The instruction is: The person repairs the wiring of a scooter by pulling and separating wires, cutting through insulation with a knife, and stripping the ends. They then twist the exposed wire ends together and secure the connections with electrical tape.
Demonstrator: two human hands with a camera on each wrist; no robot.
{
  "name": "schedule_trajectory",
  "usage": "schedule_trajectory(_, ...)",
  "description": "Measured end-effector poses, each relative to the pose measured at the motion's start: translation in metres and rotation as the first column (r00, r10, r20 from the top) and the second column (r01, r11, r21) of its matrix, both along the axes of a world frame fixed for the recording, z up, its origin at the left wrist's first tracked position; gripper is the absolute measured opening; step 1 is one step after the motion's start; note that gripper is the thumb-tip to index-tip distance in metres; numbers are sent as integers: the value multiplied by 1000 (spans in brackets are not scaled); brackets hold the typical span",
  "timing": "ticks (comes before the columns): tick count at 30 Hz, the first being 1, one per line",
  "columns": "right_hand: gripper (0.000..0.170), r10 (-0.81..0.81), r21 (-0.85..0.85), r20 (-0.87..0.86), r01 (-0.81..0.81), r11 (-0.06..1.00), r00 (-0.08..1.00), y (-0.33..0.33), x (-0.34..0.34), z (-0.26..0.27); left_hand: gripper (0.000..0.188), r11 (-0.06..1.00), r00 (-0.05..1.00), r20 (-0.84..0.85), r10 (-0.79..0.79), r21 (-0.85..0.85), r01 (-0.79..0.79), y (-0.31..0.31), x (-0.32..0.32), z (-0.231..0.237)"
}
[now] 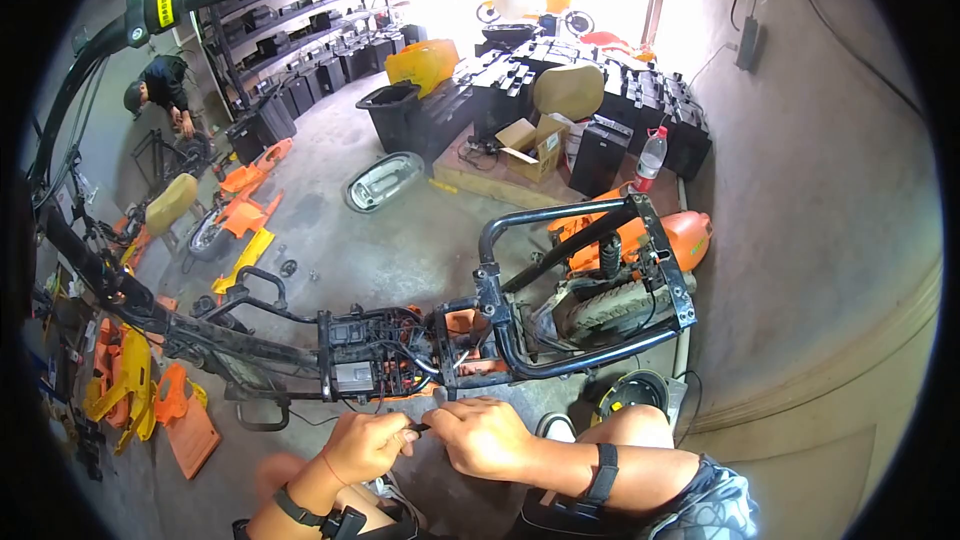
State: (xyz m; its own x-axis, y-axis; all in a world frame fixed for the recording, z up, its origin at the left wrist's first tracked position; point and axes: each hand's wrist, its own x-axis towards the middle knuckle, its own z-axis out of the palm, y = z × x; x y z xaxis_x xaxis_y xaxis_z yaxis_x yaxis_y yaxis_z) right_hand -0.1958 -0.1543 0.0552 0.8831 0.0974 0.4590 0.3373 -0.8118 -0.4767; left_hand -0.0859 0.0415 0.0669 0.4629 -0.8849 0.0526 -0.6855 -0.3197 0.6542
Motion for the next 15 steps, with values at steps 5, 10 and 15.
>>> schedule_trajectory(5, 27, 6, 18, -74, -5, 1000, 997, -3, -3, 4, 20, 1000, 1000, -9, 8, -30, -8, -5, 0, 0)
schedule_trajectory(10, 28, -3, 8, -45, 3, 1000, 999, -8, 1, -4, 17, 1000, 1000, 10, 13, 4, -13, -9, 3, -5)
schedule_trajectory(15, 23, -23, -13, -4, 22, 1000, 1000, -10, 2, -7, 15, 999, 999, 32, 5, -32, -4, -13, 5, -13)
